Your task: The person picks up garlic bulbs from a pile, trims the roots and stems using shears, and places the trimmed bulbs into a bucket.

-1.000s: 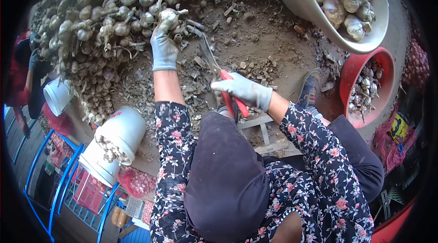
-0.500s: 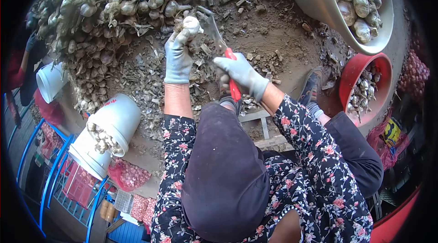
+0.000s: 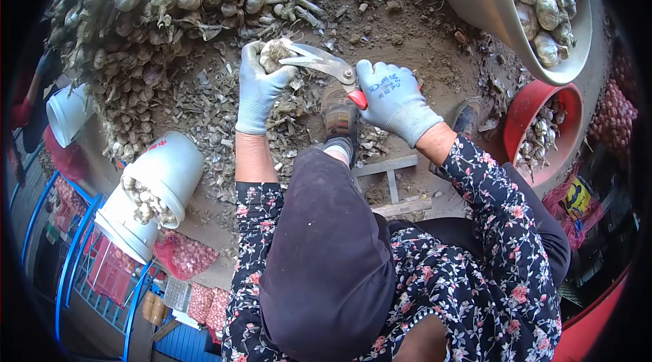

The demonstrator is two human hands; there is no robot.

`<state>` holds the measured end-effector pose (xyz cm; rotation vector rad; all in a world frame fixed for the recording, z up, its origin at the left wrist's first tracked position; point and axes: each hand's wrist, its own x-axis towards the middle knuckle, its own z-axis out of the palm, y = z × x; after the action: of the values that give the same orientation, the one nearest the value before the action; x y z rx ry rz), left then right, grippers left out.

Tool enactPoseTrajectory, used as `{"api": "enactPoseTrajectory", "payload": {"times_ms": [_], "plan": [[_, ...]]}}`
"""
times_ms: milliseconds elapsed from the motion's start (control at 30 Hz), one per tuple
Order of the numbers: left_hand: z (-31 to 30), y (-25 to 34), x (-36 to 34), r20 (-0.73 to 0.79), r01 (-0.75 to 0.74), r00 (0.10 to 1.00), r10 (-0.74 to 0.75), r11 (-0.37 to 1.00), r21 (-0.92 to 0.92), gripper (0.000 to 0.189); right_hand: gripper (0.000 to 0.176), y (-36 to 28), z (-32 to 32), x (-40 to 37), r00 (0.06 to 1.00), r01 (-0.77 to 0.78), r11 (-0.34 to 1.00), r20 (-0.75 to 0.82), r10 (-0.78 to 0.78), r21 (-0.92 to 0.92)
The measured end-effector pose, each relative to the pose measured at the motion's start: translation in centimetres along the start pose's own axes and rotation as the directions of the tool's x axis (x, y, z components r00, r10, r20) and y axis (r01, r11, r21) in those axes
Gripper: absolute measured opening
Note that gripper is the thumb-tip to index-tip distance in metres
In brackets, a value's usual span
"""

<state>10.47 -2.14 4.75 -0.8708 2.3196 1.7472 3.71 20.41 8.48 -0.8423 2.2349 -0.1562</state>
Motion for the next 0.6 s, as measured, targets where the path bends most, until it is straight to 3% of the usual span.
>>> {"api": "enactPoseTrajectory", "payload": {"times_ms": [167,300,367,433,533,600], "plan": [[0.0,0.5,-0.2,0.008,-0.11,0.994,0.109,0.993,0.045,0.065,0.053,-0.3,0.3,-0.2,0.999,0.017,1.0,-0.028,-0.017,0.0],[0.8,0.2,-0.7,-0.016,-0.077,0.997,0.078,0.994,0.078,0.066,0.051,-1.0,1.2,-0.9,0.995,0.003,0.997,-0.104,0.005,0.08],[1.3,0.2,-1.0,0.011,-0.09,0.996,0.09,0.991,0.094,0.068,0.046,-1.8,1.8,-0.8,0.999,-0.024,0.98,-0.039,0.033,0.199],[1.8,2.0,-1.7,0.001,-0.067,0.998,0.068,0.988,0.139,0.07,0.046,-2.7,2.0,-0.8,0.998,-0.036,0.978,-0.034,0.045,0.208],[1.8,2.6,-2.2,-0.112,-0.113,0.982,0.154,0.943,0.313,0.07,0.045,-2.9,1.8,-1.0,0.998,-0.05,0.973,-0.012,0.054,0.225],[1.7,2.7,-2.2,-0.112,-0.113,0.981,0.157,0.94,0.323,0.068,0.045,-2.6,2.2,-1.4,0.999,-0.043,0.975,-0.011,0.047,0.22]]}}
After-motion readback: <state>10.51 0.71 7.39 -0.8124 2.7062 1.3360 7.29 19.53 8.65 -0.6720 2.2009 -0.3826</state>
